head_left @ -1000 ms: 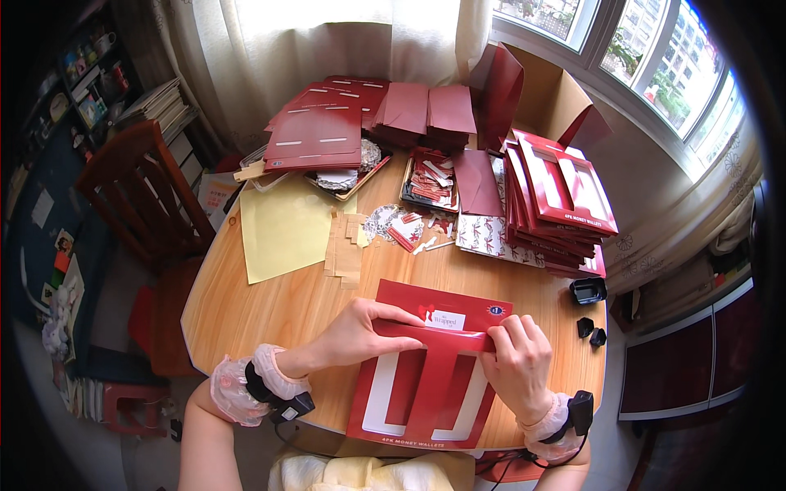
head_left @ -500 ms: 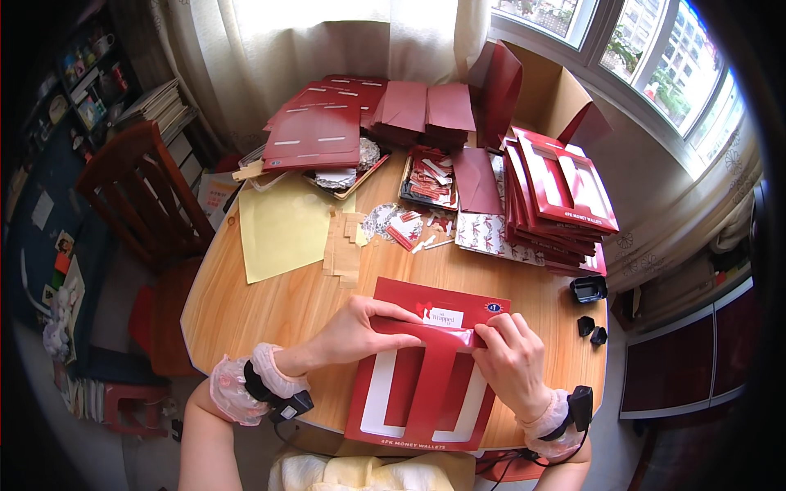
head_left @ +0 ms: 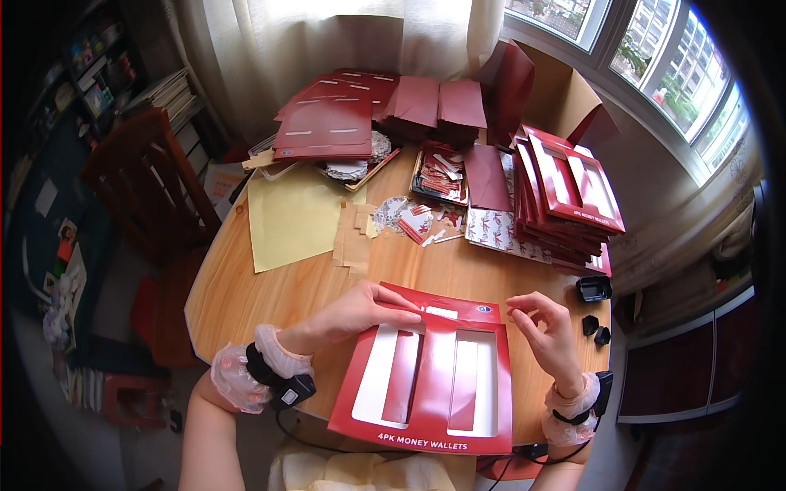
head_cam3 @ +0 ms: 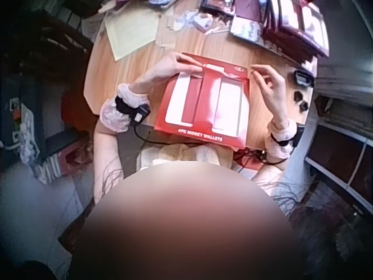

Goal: Folding and assembling red cardstock wallet gift boxes.

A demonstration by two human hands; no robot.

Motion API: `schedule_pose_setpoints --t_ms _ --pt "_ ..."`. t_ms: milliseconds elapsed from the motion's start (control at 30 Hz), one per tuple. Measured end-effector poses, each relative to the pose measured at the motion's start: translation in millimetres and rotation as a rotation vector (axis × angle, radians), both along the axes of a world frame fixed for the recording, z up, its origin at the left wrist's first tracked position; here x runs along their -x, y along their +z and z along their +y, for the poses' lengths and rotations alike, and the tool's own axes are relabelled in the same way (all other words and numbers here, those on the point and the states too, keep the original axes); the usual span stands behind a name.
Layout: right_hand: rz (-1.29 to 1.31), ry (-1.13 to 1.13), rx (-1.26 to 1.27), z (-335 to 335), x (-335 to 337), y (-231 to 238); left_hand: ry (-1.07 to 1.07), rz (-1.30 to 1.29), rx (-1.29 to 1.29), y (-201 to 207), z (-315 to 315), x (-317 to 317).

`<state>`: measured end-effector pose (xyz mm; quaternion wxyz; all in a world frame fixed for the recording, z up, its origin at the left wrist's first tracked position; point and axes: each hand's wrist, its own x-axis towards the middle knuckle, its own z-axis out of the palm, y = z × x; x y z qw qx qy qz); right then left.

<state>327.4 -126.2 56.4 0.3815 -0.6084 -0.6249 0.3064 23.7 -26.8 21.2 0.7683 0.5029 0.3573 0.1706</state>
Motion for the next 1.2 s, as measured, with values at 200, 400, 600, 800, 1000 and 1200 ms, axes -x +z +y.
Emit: schedule_pose_setpoints --t_ms 200,400,600,800,1000,1200 --pt "0.081 0.096 0.126 0.5 -0.2 -6.6 -0.007 0.008 -0.066 0.2 -0.3 -0.9" --pt "-0.204 0.310 0.114 -1.8 16.5 -1.8 -0.019 0.052 -0.509 -5.4 -9.7 -6.8" --pt "-0.434 0.242 -0.035 -4.4 38.4 -17.7 -0.001 0.143 -0.530 13.8 -17.1 -6.6" --pt "-0.761 0.176 -0.221 -4.3 53.8 -29.5 0.017 0.154 -0.544 12.9 -18.0 -6.6" --pt "-0.616 0.211 -0.214 -3.6 49.7 -37.5 0.016 0.110 -0.538 4.8 -14.7 -6.3" --pt "-0.476 0.252 -0.150 -5.2 52.7 -33.0 -0.004 0.101 -0.563 0.1 -12.2 -5.1"
